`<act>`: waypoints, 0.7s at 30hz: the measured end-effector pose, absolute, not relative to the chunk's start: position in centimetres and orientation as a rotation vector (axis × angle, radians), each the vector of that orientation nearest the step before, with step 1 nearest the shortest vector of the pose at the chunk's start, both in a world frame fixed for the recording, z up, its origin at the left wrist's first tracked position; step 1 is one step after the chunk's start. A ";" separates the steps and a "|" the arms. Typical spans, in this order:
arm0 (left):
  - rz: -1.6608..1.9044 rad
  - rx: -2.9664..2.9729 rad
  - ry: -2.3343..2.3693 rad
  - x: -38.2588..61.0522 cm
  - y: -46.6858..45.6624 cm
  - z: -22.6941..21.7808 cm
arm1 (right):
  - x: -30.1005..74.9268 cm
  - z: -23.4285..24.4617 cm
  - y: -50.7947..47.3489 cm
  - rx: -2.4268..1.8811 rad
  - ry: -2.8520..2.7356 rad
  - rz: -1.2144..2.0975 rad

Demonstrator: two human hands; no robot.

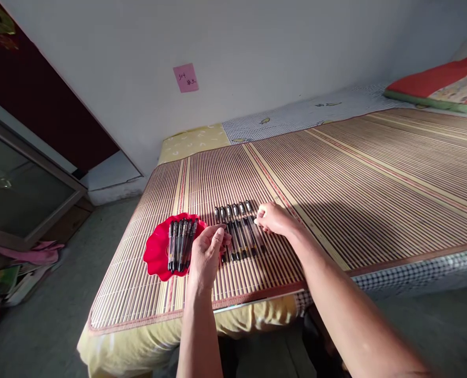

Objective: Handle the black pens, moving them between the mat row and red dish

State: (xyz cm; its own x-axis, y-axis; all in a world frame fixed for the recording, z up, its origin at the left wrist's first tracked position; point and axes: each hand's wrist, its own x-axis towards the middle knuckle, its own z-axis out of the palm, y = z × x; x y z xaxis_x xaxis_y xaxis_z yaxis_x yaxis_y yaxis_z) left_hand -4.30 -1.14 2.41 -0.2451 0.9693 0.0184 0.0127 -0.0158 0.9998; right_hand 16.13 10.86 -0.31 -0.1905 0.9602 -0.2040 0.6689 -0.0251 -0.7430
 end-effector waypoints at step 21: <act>1.385 1.099 1.379 -4.4 -0.9 2.0 | 16.0 1.3 10.1 -1.711 -1.942 1.086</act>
